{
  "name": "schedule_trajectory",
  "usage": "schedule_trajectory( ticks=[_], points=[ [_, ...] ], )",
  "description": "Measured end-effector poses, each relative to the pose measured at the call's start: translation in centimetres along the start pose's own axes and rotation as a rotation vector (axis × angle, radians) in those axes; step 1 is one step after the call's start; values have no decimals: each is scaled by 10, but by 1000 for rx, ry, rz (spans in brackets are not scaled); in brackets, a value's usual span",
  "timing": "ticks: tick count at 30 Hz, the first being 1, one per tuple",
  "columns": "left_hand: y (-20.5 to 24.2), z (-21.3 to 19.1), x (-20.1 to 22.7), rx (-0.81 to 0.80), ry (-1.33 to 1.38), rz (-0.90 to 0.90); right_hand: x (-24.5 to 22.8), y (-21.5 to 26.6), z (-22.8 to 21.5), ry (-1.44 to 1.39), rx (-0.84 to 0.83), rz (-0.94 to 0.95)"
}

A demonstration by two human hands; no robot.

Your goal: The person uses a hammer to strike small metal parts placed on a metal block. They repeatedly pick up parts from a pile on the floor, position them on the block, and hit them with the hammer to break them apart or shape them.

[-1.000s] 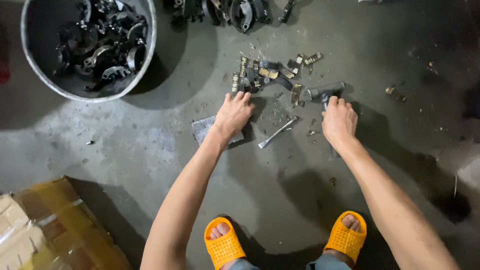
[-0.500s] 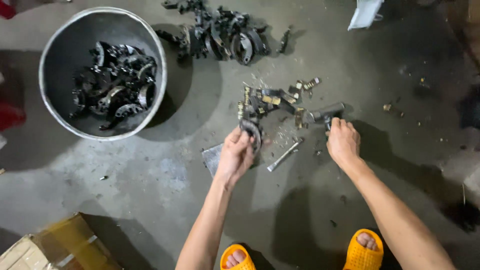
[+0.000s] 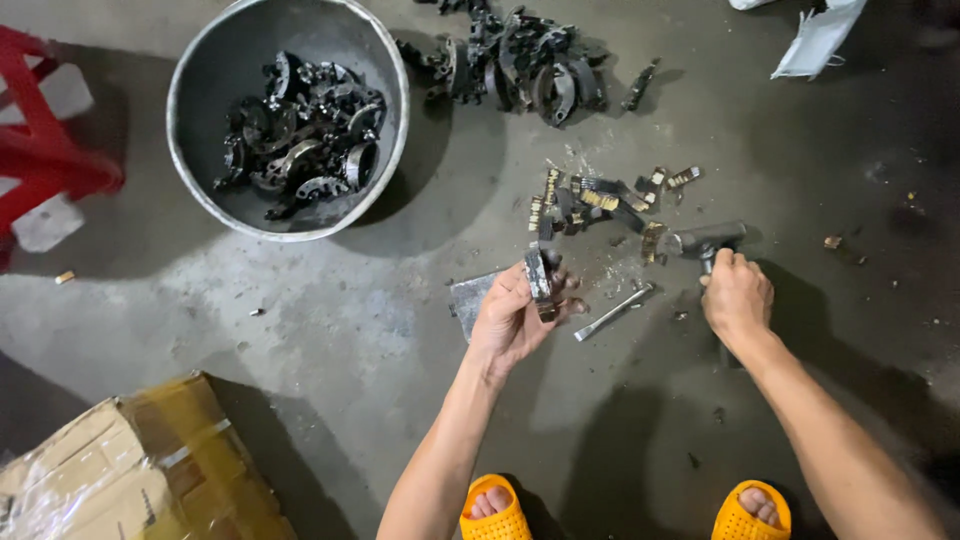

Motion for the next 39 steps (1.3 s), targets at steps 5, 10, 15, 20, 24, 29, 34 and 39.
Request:
schedule_trajectory(
  ticks=[5,10,15,20,24,29,34,39],
  points=[
    [9,-4,22,85,-257,-92,-26,22,-47,81,22,-133],
    [18,-41,102,306,-1287,-141,-47,33,-70,119,16,-221],
    [-11,15,208,121,-1652,111,-41,31,-63,129,-12,-202],
    [-35,59,285,89,-2047,520,-44,32,-68,114,3,-228],
    [-35,57,310,-20,-2602,704,-36,30,-60,133,52,-239],
    [20,62,205,-402,-2336,720,-44,32,-76,68,39,-238],
    [46,-76,89,-595,-2533,4,-39,27,-85,-75,-158,-70],
    [38,-60,71,-583,-2406,-139,-9,17,-58,-233,-141,147]
  ],
)
Point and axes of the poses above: each hand's wrist, its own y-axis away from the middle knuckle, its own z-axis out of the palm, x = y × z, the point moved 8 cm from there along -y, towards the middle knuckle, and after that the axes turned 12 degrees about z, right-handed, at the moved point
